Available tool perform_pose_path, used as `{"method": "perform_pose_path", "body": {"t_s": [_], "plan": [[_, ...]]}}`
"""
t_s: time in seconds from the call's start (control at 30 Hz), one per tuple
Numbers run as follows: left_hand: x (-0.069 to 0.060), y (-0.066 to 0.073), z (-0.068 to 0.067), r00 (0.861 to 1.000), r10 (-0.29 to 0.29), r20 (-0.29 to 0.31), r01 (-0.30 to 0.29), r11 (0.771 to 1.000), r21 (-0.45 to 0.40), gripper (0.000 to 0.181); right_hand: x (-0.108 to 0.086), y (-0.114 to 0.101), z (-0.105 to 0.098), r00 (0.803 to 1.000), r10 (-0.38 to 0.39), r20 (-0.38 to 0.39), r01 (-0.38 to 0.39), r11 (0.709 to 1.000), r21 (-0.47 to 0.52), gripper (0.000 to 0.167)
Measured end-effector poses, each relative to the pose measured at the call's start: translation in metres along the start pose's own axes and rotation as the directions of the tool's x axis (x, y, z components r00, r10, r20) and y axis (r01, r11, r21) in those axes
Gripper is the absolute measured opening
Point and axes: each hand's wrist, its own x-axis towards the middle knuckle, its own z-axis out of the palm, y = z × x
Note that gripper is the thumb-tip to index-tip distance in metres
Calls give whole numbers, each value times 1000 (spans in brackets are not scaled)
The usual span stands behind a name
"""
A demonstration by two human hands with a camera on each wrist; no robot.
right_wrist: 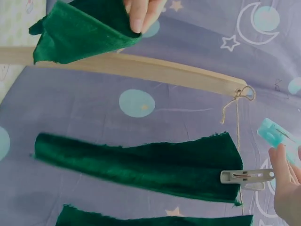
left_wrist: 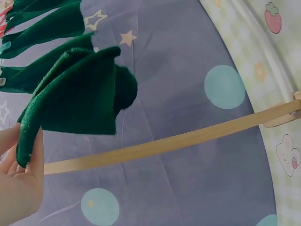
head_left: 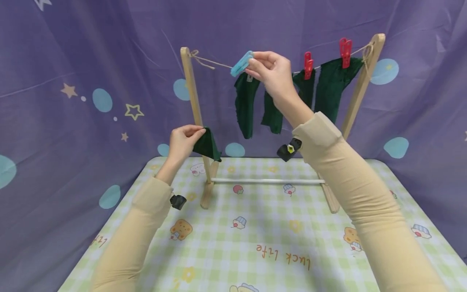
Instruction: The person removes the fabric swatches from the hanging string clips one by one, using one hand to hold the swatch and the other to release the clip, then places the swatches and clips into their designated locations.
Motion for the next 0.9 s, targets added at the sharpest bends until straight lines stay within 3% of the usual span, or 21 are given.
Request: {"method": "perform_pose_path", "body": {"t_s": [0.23, 0.43, 0.67, 0.9], "plan": [[-8, -10, 0, 996, -29, 84, 23, 997, 70, 26, -28, 9, -20, 997, 75, 14, -75, 997, -1, 30], [-16, -20, -4, 985, -70, 160, 54, 994, 100, 26, -49, 18, -44, 994, 106, 16, -106, 994, -10, 31], [-26, -29, -10, 952, -140, 272, 93, 979, 180, 26, -74, 28, -74, 988, 152, 12, -151, 988, -28, 28], [-35, -41, -12, 920, -188, 344, 123, 971, 203, 28, -100, 38, -102, 982, 184, 53, -181, 982, -49, 22]]}}
